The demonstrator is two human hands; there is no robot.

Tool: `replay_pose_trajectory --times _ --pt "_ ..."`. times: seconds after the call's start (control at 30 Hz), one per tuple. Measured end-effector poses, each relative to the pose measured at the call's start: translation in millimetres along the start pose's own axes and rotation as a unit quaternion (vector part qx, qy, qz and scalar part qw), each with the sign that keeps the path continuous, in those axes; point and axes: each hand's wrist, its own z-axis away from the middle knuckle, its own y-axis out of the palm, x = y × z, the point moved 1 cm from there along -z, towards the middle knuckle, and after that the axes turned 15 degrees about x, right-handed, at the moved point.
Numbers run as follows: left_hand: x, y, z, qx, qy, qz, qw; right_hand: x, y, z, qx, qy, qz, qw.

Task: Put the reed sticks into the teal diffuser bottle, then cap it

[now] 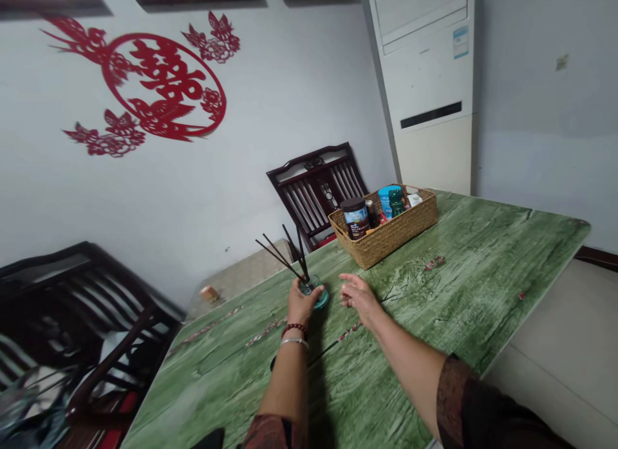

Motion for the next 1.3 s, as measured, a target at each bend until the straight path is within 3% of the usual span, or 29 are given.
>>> replay_pose_trajectory --times 0.1,0.2,0.37,0.53,0.63,0.73,0.87,1.03,1.17,1.3 --pt "-4.6 2.4 28.3 0.009 0.0 0.001 1.0 10.9 11.4 3.6 -0.001 -0.063 0.195 0.979" --pt "-12.4 8.4 64.0 0.034 0.018 0.012 0.999 21.0 26.8 10.4 0.042 -0.088 0.301 0.949" --pt "-25.1 23.3 113.7 0.102 0.079 0.039 0.991 35.6 42.2 18.6 0.151 -0.022 0.336 0.929" --pt "-33.9 34.8 131.1 0.131 0.091 0.102 0.982 44.2 47.4 30.1 0.254 0.019 0.327 0.91" --pt "-34.6 29.8 133.1 0.151 0.094 0.11 0.978 46.7 52.2 35.5 0.216 -0.012 0.318 0.923" --pt "-30.1 9.4 134.0 0.152 0.081 0.118 0.978 52.4 62.0 35.4 0.152 -0.066 0.256 0.952" --pt "-20.2 -30.9 131.8 0.051 0.104 0.056 0.992 71.6 81.0 30.0 0.118 -0.105 0.146 0.977" --pt "-6.3 -60.0 128.8 -0.075 0.05 -0.061 0.994 115.3 93.0 30.8 0.091 -0.179 0.157 0.967" --pt "-1.2 -65.1 128.0 -0.097 0.023 -0.099 0.99 140.4 71.3 39.0 0.055 -0.205 0.249 0.945" --pt "1.5 -68.2 126.6 -0.107 0.009 -0.131 0.986 130.6 25.2 48.1 -0.03 -0.165 0.35 0.922"
